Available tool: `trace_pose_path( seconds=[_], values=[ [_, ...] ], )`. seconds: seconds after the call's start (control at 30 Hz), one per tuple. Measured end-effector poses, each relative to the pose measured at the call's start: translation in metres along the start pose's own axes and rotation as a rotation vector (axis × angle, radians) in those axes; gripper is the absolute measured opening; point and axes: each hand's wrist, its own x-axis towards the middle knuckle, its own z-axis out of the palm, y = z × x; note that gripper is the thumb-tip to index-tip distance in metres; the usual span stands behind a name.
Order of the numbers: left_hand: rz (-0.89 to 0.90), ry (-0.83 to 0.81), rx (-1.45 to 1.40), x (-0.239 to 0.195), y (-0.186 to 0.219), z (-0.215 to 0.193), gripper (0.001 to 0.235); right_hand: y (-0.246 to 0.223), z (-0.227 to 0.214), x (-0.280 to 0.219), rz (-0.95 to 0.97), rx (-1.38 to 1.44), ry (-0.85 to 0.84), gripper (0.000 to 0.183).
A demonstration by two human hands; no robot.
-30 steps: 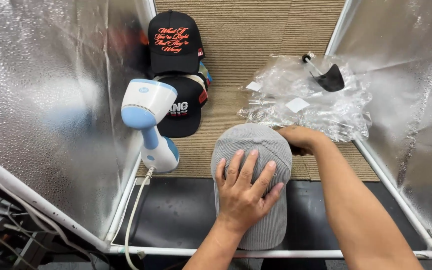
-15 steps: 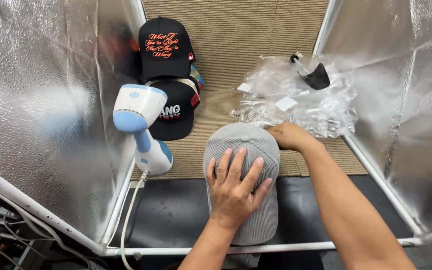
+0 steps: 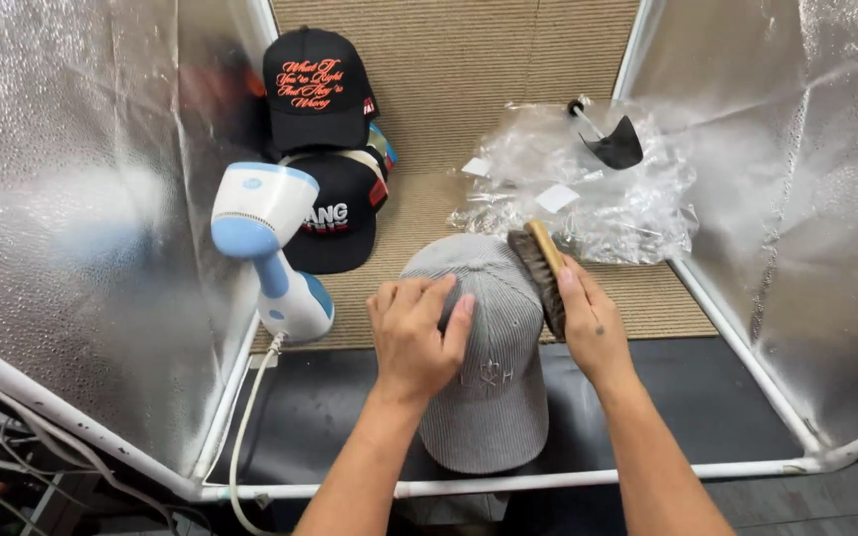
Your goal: The person uses a wooden brush to clean a gray corduroy baseball cap placed on a black mat. They hold the cap with one hand and brush the surface with the other, rotating the cap to clean different sections.
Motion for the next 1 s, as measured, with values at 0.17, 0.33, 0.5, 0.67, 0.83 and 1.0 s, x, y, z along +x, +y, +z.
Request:
trace_pose_path(
  seconds=[0.17,0.33,0.5,0.67,0.83,1.0],
  values=[
    [-0.363,-0.185,-0.276,0.006,-0.037,0.023,0.032,0.000,-0.023,-0.002,0.000,-0.082,-0.048,0.051],
    [-0.670,-0.385,-0.647,0.003,-0.050,0.010,0.039,0.025,0.011,-0.018,-0.074,0.063,0.012,0.054],
    [-0.733,-0.369,-0.735,0.001,-0.053,0.012,0.036,0.059,0.011,-0.019,0.224,-0.049,-0.040,0.058],
    [-0.678,-0.536,-0.501,0.036,-0.059,0.023,0.035,0.002,0.011,-0.036,-0.234,-0.124,0.176,0.055],
    [-0.554,-0.595,-0.601,0.031,-0.071,0.042,0.031,0.013,0.035,-0.073,-1.092,-0.676,0.277,0.034],
    [-0.647,-0.558,-0.760,0.024,-0.076,0.039,0.036,0.021,0.010,-0.071,-0.790,-0.310,0.031,0.037]
  ],
)
